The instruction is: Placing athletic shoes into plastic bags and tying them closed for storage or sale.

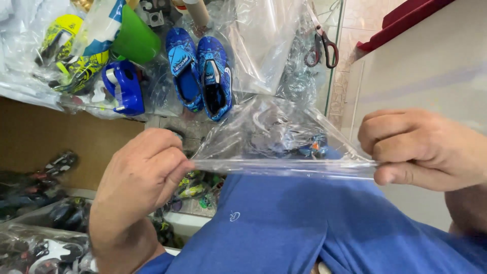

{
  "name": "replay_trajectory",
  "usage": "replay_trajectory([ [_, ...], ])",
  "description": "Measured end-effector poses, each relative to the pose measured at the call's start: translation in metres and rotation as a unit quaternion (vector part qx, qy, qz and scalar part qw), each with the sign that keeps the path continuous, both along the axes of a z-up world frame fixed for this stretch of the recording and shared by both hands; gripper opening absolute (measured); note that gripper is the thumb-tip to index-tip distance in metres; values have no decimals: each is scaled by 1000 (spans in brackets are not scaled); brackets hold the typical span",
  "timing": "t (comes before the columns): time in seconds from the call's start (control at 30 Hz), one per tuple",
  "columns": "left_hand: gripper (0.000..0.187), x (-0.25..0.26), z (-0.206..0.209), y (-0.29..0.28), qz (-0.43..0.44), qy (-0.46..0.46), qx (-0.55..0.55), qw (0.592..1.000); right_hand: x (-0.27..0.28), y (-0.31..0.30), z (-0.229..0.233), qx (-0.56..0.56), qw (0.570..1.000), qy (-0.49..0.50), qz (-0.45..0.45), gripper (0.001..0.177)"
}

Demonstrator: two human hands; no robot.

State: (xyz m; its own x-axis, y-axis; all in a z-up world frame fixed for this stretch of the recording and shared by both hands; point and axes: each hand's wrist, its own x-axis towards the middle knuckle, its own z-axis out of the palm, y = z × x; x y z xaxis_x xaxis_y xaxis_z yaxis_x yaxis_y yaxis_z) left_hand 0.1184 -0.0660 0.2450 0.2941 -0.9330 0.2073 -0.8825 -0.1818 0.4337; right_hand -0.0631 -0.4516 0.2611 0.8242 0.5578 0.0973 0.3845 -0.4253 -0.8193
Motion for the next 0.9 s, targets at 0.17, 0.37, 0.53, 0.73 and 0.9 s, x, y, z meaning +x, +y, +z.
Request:
replay_trajectory([
  [0.17, 42, 15, -31, -11, -143, 252, -75, 954, -14, 3, -52, 280, 954, 110, 1, 36],
  [0.37, 50, 8, -95, -48, -278, 551, -293, 730, -22, 23, -109, 527, 843, 60, -93, 23],
  [0.53, 52, -3, -110, -66, -312, 656, -403, 556, -17, 41, -111, 578, 810, 56, -79, 23],
  [0.73, 45, -16, -102, -67, -146, 675, -461, 557, -34, 42, -101, 533, 831, 19, -162, 28],
  [0.9, 40, -18, -94, -60, 17, 702, -460, 544, -28, 45, -82, -28, 912, -317, -260, 26],
])
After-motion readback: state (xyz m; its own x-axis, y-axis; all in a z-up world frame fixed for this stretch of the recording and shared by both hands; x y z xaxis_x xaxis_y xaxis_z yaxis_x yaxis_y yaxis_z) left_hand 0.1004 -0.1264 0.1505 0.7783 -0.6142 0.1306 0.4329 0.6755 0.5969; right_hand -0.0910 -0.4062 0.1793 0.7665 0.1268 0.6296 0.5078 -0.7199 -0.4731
